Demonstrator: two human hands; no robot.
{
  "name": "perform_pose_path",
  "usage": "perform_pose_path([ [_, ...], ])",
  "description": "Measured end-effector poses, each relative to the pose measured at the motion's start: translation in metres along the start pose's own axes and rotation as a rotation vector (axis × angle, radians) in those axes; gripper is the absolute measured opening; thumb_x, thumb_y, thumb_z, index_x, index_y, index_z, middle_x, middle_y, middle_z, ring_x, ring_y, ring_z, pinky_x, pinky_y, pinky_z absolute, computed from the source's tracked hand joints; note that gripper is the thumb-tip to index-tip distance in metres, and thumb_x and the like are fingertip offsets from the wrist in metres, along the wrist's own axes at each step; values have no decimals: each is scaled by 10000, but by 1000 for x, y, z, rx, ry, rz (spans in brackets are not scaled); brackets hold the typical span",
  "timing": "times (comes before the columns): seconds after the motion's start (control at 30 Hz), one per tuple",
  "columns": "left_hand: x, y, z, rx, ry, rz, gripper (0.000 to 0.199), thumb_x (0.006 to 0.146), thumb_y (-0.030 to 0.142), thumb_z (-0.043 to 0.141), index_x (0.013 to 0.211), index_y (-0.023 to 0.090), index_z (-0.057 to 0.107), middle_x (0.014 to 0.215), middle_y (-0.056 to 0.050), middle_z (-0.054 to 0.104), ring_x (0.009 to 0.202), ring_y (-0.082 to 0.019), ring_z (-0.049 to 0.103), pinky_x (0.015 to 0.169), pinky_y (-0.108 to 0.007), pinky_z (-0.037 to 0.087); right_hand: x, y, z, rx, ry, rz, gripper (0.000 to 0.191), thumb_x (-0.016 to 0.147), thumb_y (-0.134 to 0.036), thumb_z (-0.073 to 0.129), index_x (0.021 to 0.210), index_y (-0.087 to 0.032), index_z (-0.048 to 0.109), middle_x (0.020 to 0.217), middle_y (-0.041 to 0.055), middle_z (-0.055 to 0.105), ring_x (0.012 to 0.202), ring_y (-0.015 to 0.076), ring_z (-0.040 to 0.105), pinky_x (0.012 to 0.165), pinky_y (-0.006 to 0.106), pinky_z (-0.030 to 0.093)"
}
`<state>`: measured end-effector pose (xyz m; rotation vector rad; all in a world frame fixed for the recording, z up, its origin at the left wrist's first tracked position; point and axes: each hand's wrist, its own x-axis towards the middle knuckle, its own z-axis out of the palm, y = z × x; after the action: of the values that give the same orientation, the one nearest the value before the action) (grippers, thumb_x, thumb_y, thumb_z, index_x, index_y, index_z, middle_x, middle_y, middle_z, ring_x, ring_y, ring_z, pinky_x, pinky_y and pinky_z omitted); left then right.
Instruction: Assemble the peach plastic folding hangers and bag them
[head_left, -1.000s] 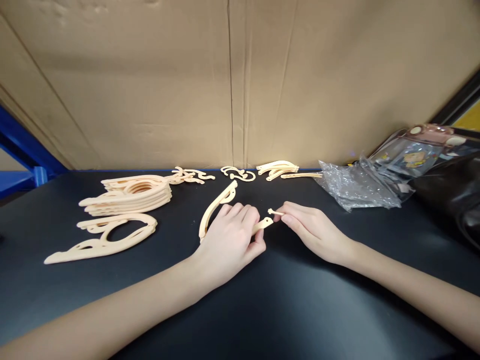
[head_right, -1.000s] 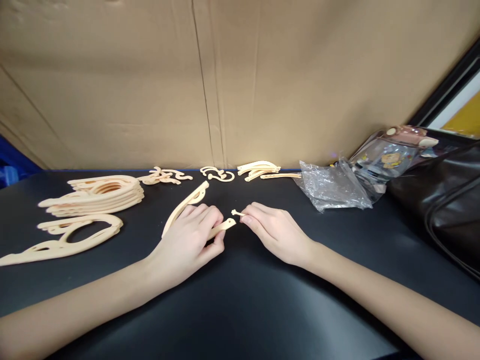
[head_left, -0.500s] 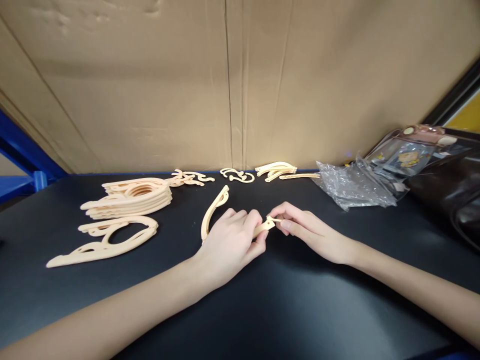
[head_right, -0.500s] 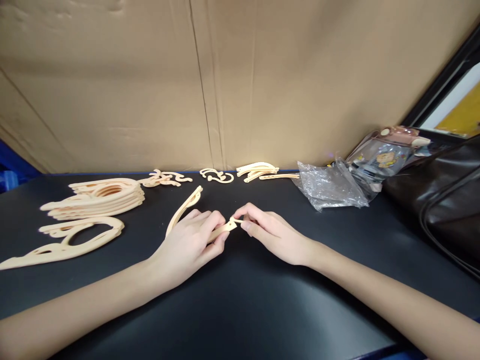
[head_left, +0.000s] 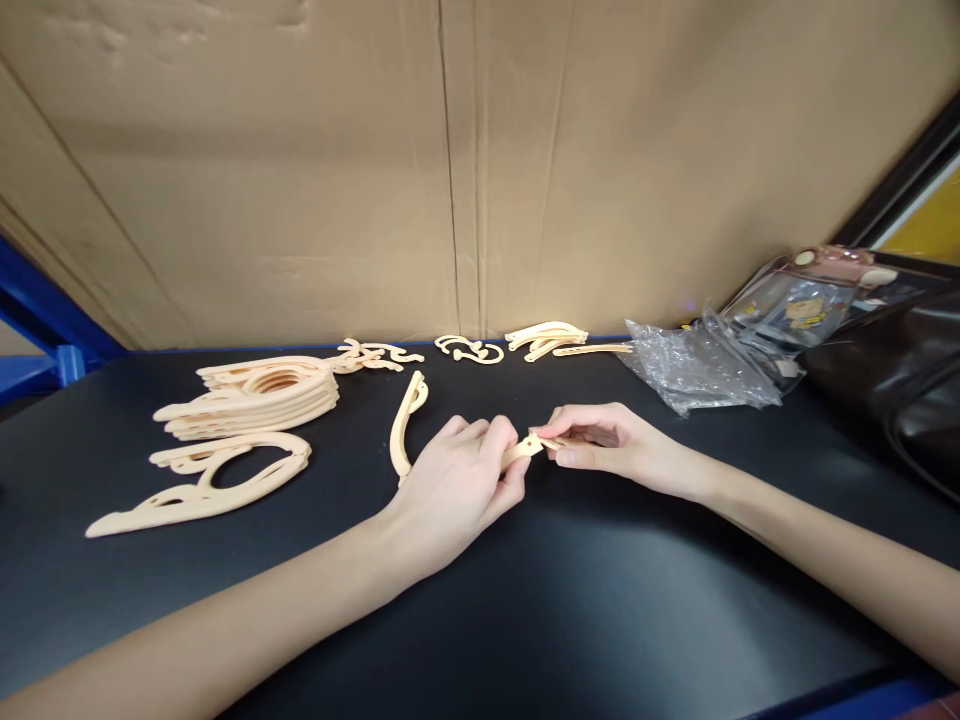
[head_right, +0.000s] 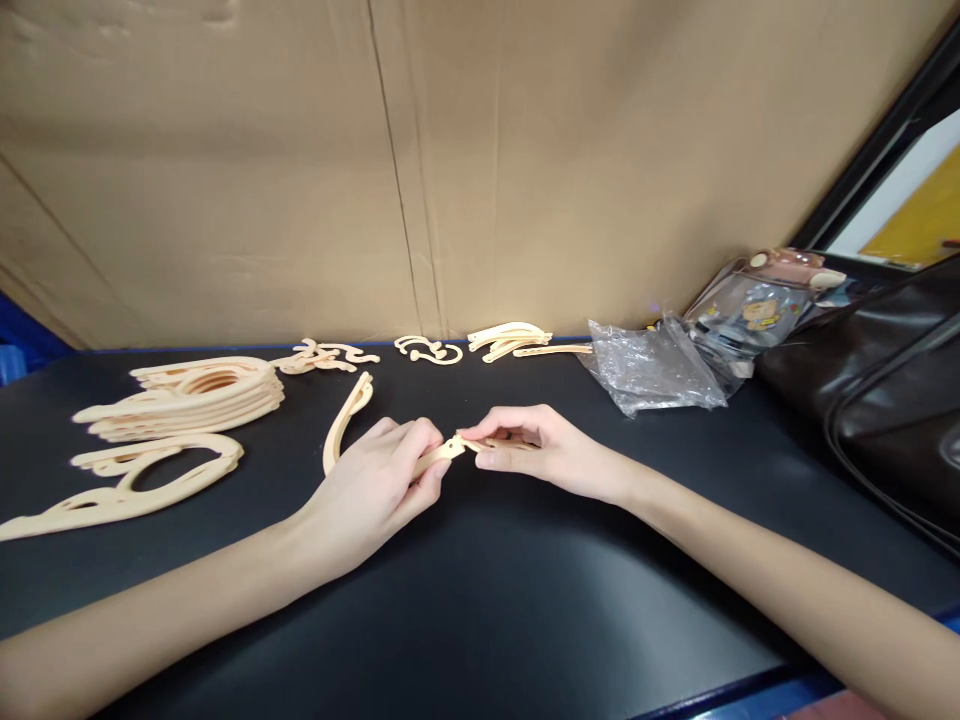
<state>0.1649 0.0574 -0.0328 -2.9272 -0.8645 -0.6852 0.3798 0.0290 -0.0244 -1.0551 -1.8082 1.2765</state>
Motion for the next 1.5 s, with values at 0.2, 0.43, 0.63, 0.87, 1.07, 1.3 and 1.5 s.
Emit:
perform_pose_path([
  [0.2, 1, 2, 0, 24, -24, 28, 227, 961, 212, 301, 737, 203, 333, 658, 17, 527, 551, -141, 463, 620, -306, 373, -1, -1, -5, -78, -24, 23, 317, 816, -388, 645, 1054, -179, 672, 887, 18, 604, 799, 127, 529, 763, 288, 427],
  [0.43, 2, 5, 1, 48, -53, 42, 229, 955, 202, 327, 726, 210, 335, 614, 24, 506, 545, -156, 460, 617, -306, 366, -1, -5, -8, -281, -56, -33, 293, 820, -363, 648, 1068, -208, 673, 848, 3, 558, 723, 111, 476, 660, 255, 408],
  [0.63, 4, 4, 2, 67, -107, 57, 213, 963, 206, 318, 759, 195, 377, 632, 18, 522, 562, -157, 480, 621, -308, 368, -1, 0, -7, -471, -21, -211, 251, 844, -288, 629, 1087, -232, 663, 845, 13, 578, 793, 138, 540, 756, 291, 450],
  [0.87, 4, 3, 2, 67, -109, 88, 181, 964, 222, 344, 798, 188, 406, 669, 12, 535, 602, -166, 497, 638, -315, 360, -3, -4, -8, -671, -23, -253, 153, 870, -246, 593, 1001, -228, 668, 848, 20, 591, 790, 147, 532, 750, 297, 429],
  [1.07, 3, 3, 3, 42, -134, 97, 155, 942, 226, 381, 799, 185, 427, 684, 9, 540, 628, -166, 507, 652, -321, 346, -7, -10, -3, -875, 0, -301, 115, 874, -223, 556, 949, -212, 643, 824, 22, 600, 759, 152, 517, 707, 290, 398],
  [1.3, 3, 3, 0, 38, -116, 108, 187, 955, 254, 381, 788, 185, 429, 684, 5, 539, 629, -167, 494, 645, -311, 327, -5, -3, 4, -747, 62, -248, 69, 843, -244, 599, 871, -192, 632, 752, -11, 572, 683, 115, 511, 617, 233, 369],
  [1.5, 1, 2, 0, 41, -106, 122, 194, 959, 264, 388, 785, 185, 425, 684, 11, 531, 631, -162, 485, 645, -313, 326, -4, 1, 4, -380, 17, 8, 160, 825, -335, 615, 841, -177, 635, 642, -46, 483, 562, 77, 398, 514, 204, 314],
])
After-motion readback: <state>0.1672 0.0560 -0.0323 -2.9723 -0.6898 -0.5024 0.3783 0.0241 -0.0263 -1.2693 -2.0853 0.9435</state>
